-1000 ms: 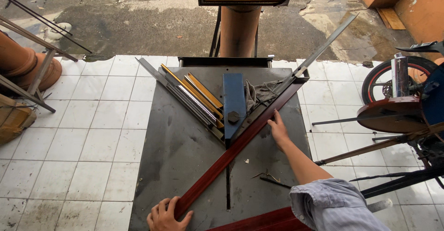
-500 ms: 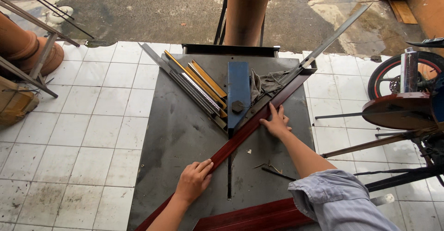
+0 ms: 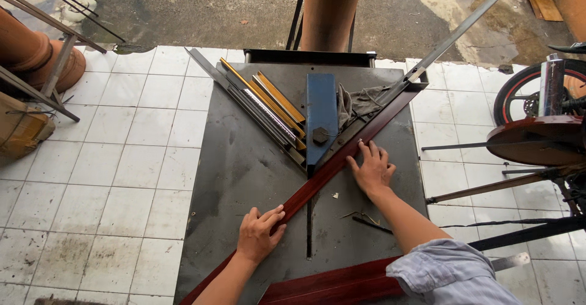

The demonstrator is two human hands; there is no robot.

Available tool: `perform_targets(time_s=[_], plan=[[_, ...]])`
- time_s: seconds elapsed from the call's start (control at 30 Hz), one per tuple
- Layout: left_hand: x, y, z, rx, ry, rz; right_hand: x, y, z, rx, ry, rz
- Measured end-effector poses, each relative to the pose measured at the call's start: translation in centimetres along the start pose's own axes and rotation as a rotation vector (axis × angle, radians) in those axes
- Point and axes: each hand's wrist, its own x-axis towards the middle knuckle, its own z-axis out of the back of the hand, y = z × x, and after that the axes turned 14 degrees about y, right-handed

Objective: The person measures pieces of red wood frame molding and a thin inner mat strip against a ruler on a workshop table.

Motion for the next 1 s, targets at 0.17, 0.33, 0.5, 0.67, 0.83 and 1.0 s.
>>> perform_targets(time_s=[0.17,0.33,0.5,0.67,0.83,1.0], plan=[[-0.1,0.3,0.3,-0.031,0.009,-0.011,-2.5,1.9,2.1,0.015,0.259,-0.063],[-0.3,0.5,0.2,-0.018,0.012,-0.036,-2.6,2.7,2.7,0.04,0.357,-0.094],[1.1,0.4,1.1,0.083,-0.024,-0.063,-1.0,2.5,2.2,0.023,0.323,-0.118],[5.6,2.5,0.9,0.042,-0.014,0.017,4.6,2.6,1.9,0.003,0.3,-0.066],[9.0,3.6,0.7,0.065,0.03,0.084,8.5,2.5,1.9,0.007,0.228,-0.005],[8.9,3.8,0.2,0.062,-0.022,0.04,8.3,2.4,1.9,0.03,0.21,-0.009]])
